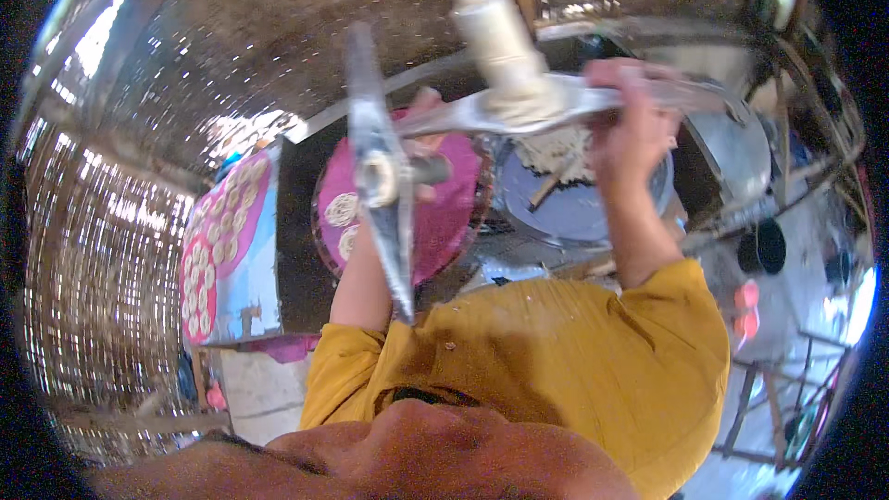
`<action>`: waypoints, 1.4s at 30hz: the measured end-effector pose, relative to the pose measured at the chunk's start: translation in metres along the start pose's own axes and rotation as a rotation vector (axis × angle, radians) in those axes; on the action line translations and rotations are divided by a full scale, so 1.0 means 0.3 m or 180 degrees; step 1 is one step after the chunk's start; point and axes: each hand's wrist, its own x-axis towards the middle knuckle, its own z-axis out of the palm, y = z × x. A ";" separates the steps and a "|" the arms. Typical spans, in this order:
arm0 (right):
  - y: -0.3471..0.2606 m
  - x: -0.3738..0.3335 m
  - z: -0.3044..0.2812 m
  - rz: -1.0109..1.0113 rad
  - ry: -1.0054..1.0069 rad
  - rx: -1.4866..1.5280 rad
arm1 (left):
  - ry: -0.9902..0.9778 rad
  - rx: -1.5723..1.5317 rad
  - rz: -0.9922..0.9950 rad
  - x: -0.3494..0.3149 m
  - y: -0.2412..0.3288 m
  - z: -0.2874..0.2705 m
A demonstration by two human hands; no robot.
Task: The person forms spiraled dough patterns on a wooden tray using a handheld dough press. They repeatedly fill the press with dough from a bowl and then switch to a new tray after filling one.
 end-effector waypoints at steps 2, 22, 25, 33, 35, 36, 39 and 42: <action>0.058 -0.057 -0.056 0.0825 -0.0638 0.0732 | -0.0014 0.0263 0.1279 0.077 -0.078 0.126; 0.589 -0.001 -0.662 0.1748 -0.3690 -0.6341 | 0.1448 0.0715 0.1948 -0.319 0.259 0.072; 0.502 0.155 -0.742 0.1610 -0.3305 -0.6668 | 0.1764 0.0697 0.2228 -0.398 0.291 0.064; 0.464 0.196 -0.754 0.1907 -0.2296 -0.6437 | 0.2015 0.0722 0.2446 -0.541 0.320 0.050; 0.549 0.158 -0.809 0.1786 -0.2420 -0.6388 | 0.2138 0.0688 0.2466 -0.602 0.330 0.016; 0.559 0.144 -0.798 0.1777 -0.2434 -0.6380 | 0.2145 0.0697 0.2476 -0.618 0.332 0.018; 0.603 0.110 -0.766 0.2325 -0.2778 -0.6107 | 0.2524 0.0830 0.2520 -0.666 0.334 0.034; 0.690 0.095 -0.788 0.2377 -0.3150 -0.6081 | 0.2584 0.0887 0.2580 -0.712 0.351 0.042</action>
